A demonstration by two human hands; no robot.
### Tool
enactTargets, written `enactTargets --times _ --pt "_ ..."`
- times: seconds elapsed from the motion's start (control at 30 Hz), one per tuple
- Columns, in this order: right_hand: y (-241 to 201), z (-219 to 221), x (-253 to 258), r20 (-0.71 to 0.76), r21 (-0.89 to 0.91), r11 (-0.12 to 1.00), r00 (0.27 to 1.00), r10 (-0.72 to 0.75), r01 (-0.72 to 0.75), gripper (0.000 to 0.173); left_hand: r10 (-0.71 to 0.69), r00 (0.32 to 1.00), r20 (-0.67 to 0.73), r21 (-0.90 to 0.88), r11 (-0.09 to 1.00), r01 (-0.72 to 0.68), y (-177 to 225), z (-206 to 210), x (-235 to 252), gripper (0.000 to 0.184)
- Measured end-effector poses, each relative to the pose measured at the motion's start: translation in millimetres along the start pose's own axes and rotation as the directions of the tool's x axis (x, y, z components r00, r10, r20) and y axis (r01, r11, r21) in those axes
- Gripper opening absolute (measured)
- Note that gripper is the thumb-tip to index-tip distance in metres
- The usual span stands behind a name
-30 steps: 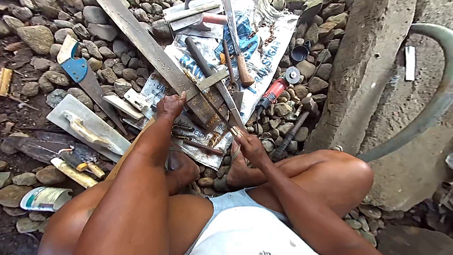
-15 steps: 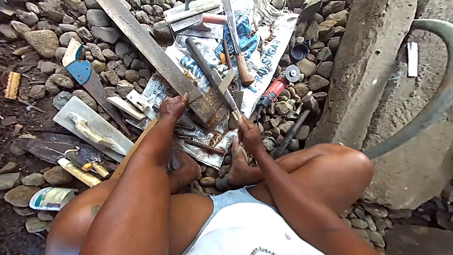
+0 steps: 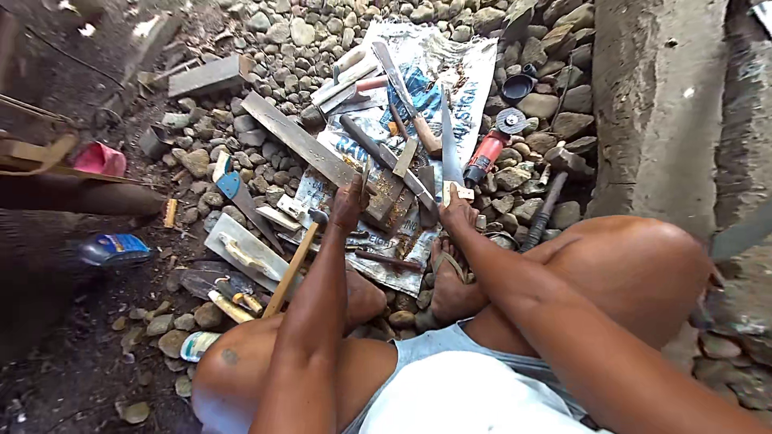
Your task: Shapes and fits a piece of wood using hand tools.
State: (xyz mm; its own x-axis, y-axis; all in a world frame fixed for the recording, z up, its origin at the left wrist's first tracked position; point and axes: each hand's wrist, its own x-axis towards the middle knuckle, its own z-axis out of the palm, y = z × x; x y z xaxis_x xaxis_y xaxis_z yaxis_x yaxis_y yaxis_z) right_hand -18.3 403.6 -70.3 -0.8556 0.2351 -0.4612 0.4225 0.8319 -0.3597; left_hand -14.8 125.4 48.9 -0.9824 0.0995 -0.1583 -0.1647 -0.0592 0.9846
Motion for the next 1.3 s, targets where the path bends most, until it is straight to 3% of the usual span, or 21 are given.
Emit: enactTargets --times 0.13,0.2,0.3,0.37,0.43,0.47,0.53,0.6,0.67,0.77,0.9,1.07,1.2,1.3 --pt "-20.4 -25.0 -11.1 0.153 -0.008 0.998 0.986 0.066 -0.066 0.071 0.108 0.994 0.023 0.013 0.994 -0.108 12.4 10.1 -15.3 0.056" --pt "-28.7 -38.6 -14.9 0.187 -0.033 0.998 0.98 0.062 -0.057 0.059 0.145 0.989 0.002 0.069 0.987 -0.145 13.4 11.2 -20.1 0.056" --pt "-49.6 -69.0 -27.7 0.176 0.109 0.987 0.975 -0.136 0.118 0.04 0.186 0.982 -0.023 0.17 0.969 -0.18 15.8 11.7 -24.2 0.06" --pt "-70.4 -88.0 -44.6 0.081 0.471 0.826 0.918 -0.389 0.309 0.04 0.204 0.977 -0.068 0.198 0.962 -0.187 14.5 14.4 -24.2 0.057" --pt "-94.3 -105.1 -74.6 0.022 0.798 0.502 0.817 -0.576 0.332 0.045 0.202 0.97 -0.134 0.261 0.951 -0.162 15.2 19.6 -25.9 0.054" --pt "-103.6 -113.4 -90.2 0.007 0.864 0.388 0.763 -0.646 0.321 0.048 0.196 0.968 -0.156 0.305 0.942 -0.141 15.6 22.0 -28.0 0.054" --pt "-113.3 -122.8 -115.0 -0.074 0.858 0.313 0.703 -0.708 0.406 0.05 0.165 0.975 -0.151 0.384 0.918 -0.096 16.9 28.1 -38.1 0.061" --pt "-115.7 -116.8 -124.8 -0.251 0.758 0.318 0.706 -0.662 0.569 0.038 0.142 0.984 -0.109 0.387 0.918 -0.09 15.8 34.5 -44.8 0.056" --pt "-114.3 -107.0 -122.0 -0.354 0.741 0.293 0.722 -0.594 0.604 0.03 0.105 0.992 -0.073 0.373 0.925 -0.071 19.3 40.3 -49.5 0.048" --pt "-110.1 -102.4 -117.3 -0.315 0.83 0.235 0.773 -0.551 0.506 0.027 0.1 0.995 -0.013 0.325 0.942 -0.09 28.6 42.6 -53.4 0.035" --pt "-105.4 -91.0 -106.5 -0.342 0.81 0.218 0.74 -0.579 0.545 0.022 0.108 0.994 -0.009 0.271 0.957 -0.101 38.1 48.1 -42.7 0.025" --pt "-104.6 -83.2 -102.0 -0.145 0.826 0.396 0.831 -0.537 0.401 0.044 -0.023 0.998 -0.059 0.172 0.985 0.033 33.3 51.7 -44.6 0.028" --pt "-101.6 -72.8 -99.2 0.029 0.896 0.394 0.861 -0.509 0.203 0.034 -0.012 0.992 -0.122 0.08 0.997 0.022 19.4 47.8 -43.3 0.026" --pt "-98.4 -65.4 -100.6 0.187 0.879 0.469 0.838 -0.512 0.091 0.032 -0.009 0.974 -0.228 0.067 0.997 0.025 17.2 45.9 -40.0 0.023"
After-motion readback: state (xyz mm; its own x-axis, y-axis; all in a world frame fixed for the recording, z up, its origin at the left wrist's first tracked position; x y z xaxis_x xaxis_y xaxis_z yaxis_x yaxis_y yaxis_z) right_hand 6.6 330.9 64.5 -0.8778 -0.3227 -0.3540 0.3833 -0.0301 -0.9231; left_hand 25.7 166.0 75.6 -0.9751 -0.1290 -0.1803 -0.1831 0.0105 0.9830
